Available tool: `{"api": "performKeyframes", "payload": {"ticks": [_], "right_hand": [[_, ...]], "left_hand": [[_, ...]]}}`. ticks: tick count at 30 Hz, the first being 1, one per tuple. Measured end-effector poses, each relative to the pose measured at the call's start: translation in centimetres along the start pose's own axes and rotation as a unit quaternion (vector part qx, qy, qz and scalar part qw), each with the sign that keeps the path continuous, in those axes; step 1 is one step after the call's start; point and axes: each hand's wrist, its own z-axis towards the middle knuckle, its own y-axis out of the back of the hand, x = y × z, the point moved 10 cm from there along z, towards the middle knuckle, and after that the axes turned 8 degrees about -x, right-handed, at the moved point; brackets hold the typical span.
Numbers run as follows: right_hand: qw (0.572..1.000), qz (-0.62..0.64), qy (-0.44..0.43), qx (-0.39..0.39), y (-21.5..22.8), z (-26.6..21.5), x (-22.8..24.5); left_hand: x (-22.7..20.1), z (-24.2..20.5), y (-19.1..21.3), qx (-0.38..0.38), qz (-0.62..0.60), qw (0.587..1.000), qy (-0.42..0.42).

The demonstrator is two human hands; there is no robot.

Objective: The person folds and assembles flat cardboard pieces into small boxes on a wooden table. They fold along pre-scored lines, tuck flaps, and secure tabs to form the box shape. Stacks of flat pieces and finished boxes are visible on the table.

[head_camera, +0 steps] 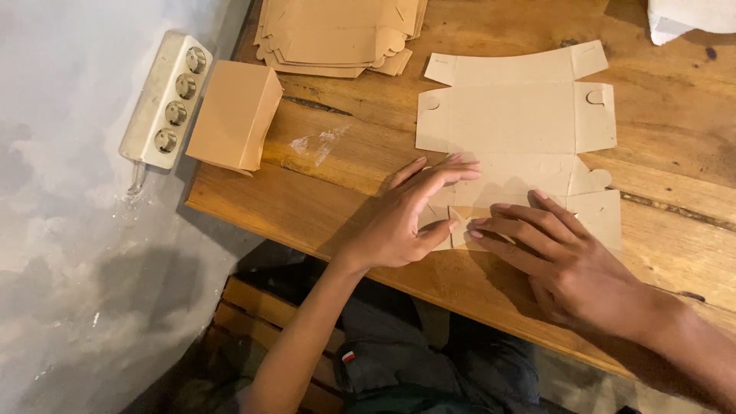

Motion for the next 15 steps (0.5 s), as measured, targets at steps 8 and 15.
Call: {"api": "performKeyframes", "payload": {"ticks": [8,15], "right_hand": [[1.000,0.008,-0.002,-0.006,0.4,0.2,0.2],[1.000,-0.002,0.002,-0.007,0.3,0.2,0.1]], "left_hand": [[0.3,-0.1,-0.7,0.073,0.009,0.996,-0.047],[-0.1,-0.1,-0.3,0.066,-0.001,0.997,-0.035]]}}
